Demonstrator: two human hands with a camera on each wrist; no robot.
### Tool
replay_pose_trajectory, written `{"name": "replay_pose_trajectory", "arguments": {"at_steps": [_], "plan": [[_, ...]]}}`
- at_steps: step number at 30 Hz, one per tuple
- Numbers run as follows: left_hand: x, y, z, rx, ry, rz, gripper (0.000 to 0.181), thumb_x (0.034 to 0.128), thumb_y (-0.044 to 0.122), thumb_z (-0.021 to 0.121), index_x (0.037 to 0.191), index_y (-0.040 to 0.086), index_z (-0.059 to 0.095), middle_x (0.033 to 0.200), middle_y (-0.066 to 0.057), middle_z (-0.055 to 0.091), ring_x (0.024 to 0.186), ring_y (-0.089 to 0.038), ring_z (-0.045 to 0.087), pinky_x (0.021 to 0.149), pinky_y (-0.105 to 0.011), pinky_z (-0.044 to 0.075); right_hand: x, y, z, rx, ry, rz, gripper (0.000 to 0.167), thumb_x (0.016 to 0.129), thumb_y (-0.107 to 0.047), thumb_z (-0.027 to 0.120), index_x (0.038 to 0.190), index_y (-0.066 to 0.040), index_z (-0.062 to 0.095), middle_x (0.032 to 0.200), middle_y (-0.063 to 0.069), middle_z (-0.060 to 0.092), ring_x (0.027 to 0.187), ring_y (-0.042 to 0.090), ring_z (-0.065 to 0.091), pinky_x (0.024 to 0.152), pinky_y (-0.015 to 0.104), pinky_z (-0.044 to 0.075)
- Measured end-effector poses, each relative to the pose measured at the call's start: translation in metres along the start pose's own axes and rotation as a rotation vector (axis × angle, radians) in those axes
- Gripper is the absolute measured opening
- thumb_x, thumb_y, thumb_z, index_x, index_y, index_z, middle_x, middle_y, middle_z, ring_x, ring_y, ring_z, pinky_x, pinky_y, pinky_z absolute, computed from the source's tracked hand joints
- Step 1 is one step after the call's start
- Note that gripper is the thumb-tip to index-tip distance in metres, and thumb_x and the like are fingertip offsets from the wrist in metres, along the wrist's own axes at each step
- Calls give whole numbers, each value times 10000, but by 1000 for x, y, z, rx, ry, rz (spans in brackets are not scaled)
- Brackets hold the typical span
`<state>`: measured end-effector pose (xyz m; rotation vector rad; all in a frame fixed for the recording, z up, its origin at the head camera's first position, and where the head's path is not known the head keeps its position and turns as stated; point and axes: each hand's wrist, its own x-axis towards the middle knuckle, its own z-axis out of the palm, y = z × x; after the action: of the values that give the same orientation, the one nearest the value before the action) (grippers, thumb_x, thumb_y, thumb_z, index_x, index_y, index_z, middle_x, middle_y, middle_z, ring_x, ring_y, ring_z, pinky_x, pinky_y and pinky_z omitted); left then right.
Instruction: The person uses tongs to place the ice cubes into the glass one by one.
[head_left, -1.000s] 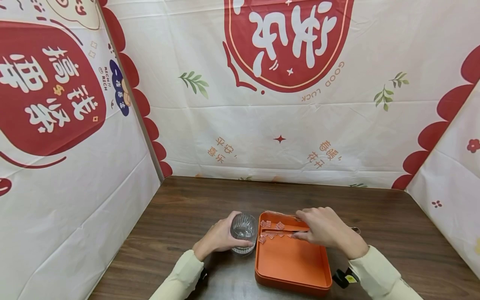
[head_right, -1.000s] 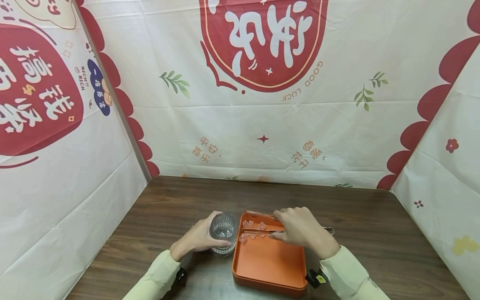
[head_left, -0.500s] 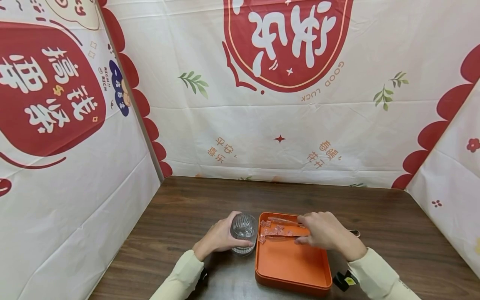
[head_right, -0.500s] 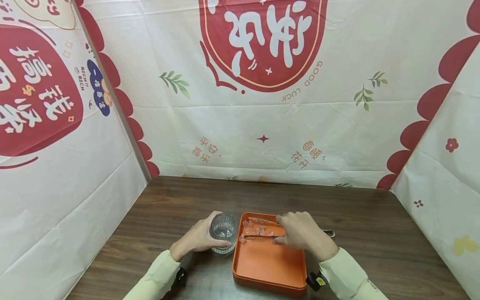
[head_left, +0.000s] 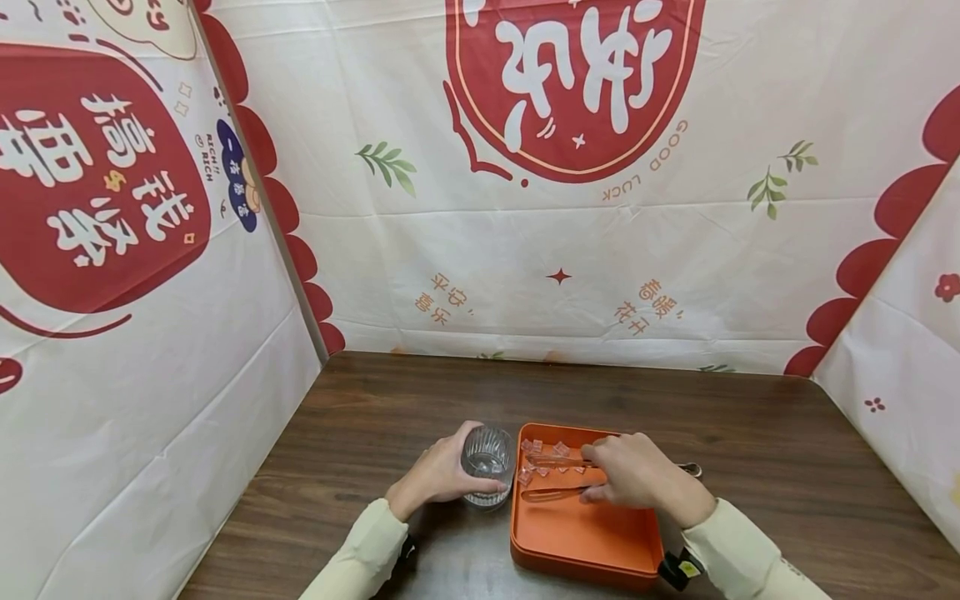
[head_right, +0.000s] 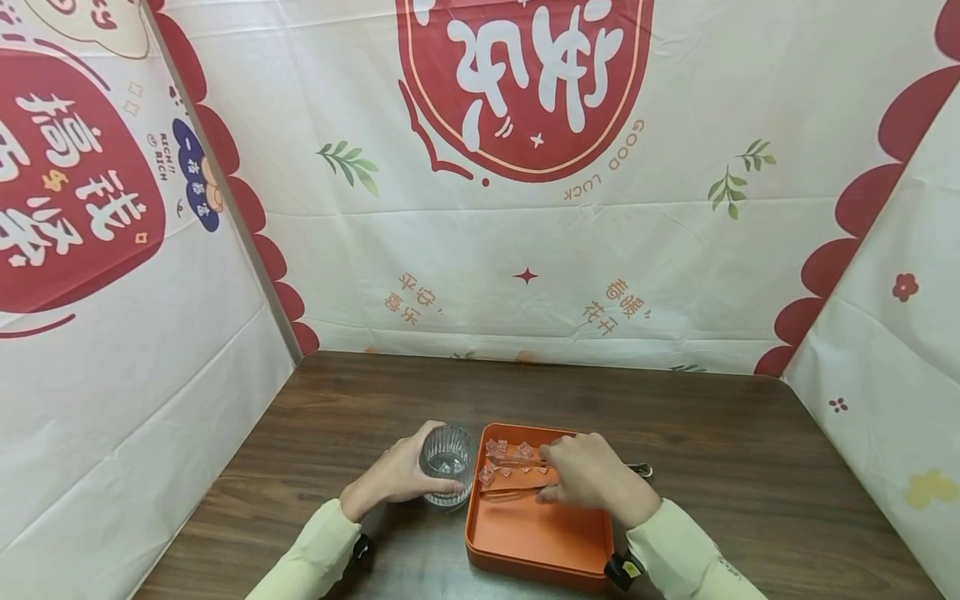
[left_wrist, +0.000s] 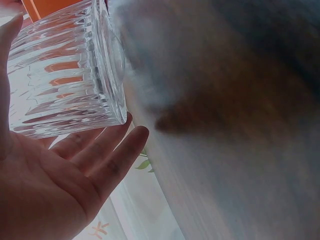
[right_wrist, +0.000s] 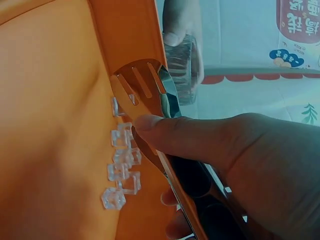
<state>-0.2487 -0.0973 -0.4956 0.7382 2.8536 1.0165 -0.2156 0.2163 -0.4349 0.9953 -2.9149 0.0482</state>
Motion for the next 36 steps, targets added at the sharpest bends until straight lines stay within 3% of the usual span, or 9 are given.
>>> {"name": "replay_pose_trajectory", "arguments": {"at_steps": [10, 18, 26, 36], "plan": [[0, 0, 0, 5, 0, 2, 877, 660, 660, 815, 1339, 227, 467, 1083, 5, 687, 948, -156, 653, 790, -349, 523, 4, -7, 4, -26, -22, -22, 429, 743, -517, 807, 913, -148, 670, 778, -41, 662, 675, 165, 623, 558, 392, 470], [0, 0, 0, -3, 0, -2, 878, 661, 669, 809, 1341, 232, 465, 1079, 11, 685, 931, -143, 650, 779, -340, 523, 8, -8, 6, -28, -49, -25, 407, 770, -517, 788, 926, -160, 674, 769, -39, 655, 681, 156, 621, 554, 392, 460], [0, 0, -1, -6, -3, -8, 878, 660, 668, 811, 1339, 234, 464, 1068, 12, 684, 924, -142, 649, 778, -338, 521, 8, -7, 7, 32, -71, -44, 309, 816, -470, 768, 810, -207, 606, 664, -143, 504, 564, 35, 439, 496, 285, 336], [0, 1, -1, -8, -5, -16, 878, 654, 675, 810, 1334, 240, 466, 1075, 18, 683, 935, -143, 649, 789, -344, 522, 8, -8, 7, 61, -61, -106, 290, 835, -378, 774, 751, -225, 543, 604, -144, 345, 548, 35, 303, 511, 249, 235]]}}
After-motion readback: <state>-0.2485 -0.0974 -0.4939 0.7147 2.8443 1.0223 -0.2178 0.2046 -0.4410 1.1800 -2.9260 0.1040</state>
